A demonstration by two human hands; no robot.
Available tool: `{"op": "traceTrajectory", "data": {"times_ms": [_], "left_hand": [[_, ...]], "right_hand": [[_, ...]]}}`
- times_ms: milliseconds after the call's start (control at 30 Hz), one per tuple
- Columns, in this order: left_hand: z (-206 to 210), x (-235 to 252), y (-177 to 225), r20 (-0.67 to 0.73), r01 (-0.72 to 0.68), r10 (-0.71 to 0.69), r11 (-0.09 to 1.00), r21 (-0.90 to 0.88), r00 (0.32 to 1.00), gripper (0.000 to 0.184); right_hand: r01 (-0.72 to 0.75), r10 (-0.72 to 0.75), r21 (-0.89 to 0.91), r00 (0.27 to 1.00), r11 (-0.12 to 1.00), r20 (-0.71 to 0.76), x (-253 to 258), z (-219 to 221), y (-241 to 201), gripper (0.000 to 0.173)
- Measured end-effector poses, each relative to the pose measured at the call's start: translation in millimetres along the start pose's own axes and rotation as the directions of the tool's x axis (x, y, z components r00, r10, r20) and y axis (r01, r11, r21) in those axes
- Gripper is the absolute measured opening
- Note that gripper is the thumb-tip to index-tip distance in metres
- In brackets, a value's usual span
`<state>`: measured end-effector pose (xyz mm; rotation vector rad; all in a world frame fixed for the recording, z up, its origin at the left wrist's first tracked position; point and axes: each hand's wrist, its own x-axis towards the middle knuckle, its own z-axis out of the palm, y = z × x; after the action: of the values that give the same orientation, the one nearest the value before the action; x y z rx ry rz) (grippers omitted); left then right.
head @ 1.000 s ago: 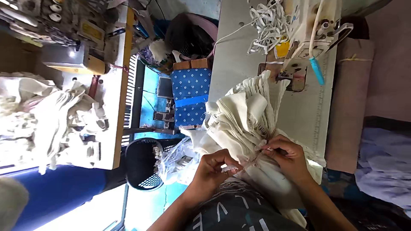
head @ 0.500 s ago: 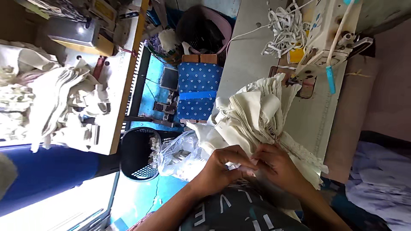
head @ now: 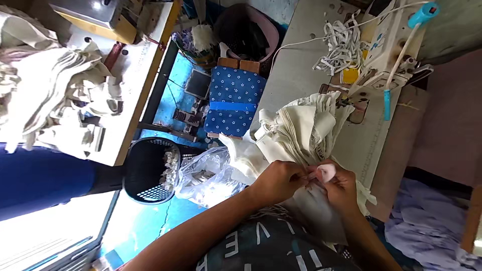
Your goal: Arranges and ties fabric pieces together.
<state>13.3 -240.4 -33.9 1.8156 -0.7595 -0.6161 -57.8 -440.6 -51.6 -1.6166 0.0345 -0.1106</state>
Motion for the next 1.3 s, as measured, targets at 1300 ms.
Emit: {"op": "traceTrajectory", "data": {"times_ms": [1300], "left_hand": [[-10.2,-12.4,20.6,0.516,-0.023,-0.259,0.878,0.477,0.817,0.026]], "right_hand": [[-0.444,0.427,-0.027,0.875,0.896,-0.228,56.6,11.6,-10.8,0.021]]}}
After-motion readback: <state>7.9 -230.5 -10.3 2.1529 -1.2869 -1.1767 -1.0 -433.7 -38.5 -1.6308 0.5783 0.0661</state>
